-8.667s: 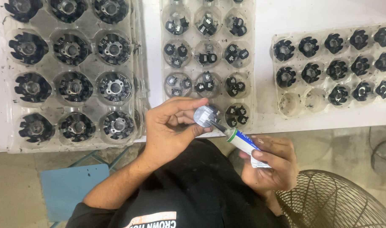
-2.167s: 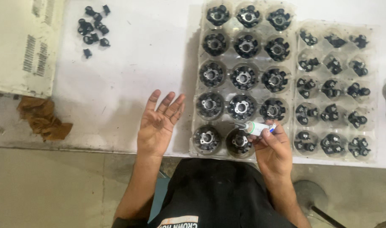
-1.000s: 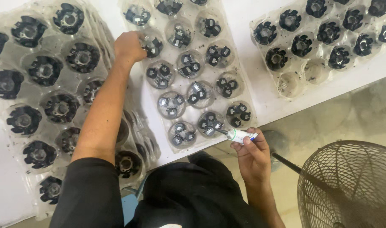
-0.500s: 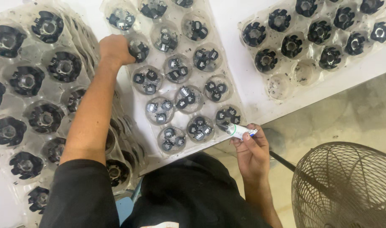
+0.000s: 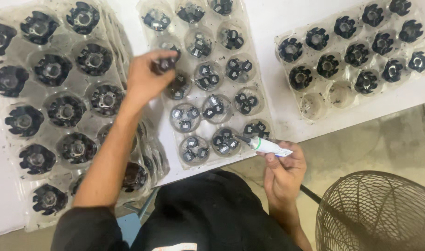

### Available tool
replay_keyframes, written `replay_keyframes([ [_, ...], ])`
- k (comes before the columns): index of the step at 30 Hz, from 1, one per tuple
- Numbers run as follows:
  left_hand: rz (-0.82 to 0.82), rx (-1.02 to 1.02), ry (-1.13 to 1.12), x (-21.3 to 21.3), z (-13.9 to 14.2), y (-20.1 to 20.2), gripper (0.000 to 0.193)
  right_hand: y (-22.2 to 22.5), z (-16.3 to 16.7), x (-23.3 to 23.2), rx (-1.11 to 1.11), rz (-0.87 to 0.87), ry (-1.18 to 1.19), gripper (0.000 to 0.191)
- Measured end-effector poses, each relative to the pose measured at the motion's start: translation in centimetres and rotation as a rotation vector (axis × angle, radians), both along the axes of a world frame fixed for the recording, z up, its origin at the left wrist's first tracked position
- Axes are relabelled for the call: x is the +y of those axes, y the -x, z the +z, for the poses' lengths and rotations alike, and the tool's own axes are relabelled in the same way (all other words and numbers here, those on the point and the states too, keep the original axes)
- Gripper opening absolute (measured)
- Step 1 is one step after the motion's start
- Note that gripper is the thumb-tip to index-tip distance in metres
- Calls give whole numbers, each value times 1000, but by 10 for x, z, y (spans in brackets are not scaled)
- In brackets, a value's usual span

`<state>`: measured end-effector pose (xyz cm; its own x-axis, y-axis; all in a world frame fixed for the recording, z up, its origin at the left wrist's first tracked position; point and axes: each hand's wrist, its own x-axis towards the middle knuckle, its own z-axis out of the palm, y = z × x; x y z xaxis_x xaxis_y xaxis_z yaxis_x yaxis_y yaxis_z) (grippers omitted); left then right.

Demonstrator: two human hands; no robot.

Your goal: The person sits at a workbench with blister trays of small black plastic components. They pick up one component at a time, squeeze adhesive from a tube onto it, briefly wipe the tube tip with a cloth, and place the treated component back into the tray, repeating this cycle across many components.

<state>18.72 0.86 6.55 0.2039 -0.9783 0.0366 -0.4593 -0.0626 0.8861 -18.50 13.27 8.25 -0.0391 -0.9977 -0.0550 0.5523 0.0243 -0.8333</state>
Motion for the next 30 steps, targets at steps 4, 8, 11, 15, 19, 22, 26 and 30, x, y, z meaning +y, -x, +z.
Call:
replay_keyframes([
  [4, -61, 638, 51, 101, 66, 62, 66, -13, 19, 16, 110, -106, 196, 33],
  [8, -41, 876, 113, 147, 95, 102, 51, -24, 37, 24, 277, -156, 481, 36],
  [11, -62, 948, 151, 163, 101, 108, 42, -32, 47, 26, 436, -234, 653, 36],
  [15, -61, 942, 163, 178, 104, 108, 46, -39, 55, 30, 510, -266, 735, 34],
  [19, -28, 896, 178, 185, 110, 111, 47, -39, 59, 33, 613, -224, 766, 32],
  [22, -28, 865, 161, 188, 116, 112, 48, -37, 59, 33, 665, -199, 796, 33],
  [26, -54, 838, 163, 188, 119, 112, 48, -34, 58, 31, 728, -132, 836, 35],
  [30, -64, 837, 135, 189, 118, 112, 49, -32, 60, 29, 755, -156, 874, 37],
])
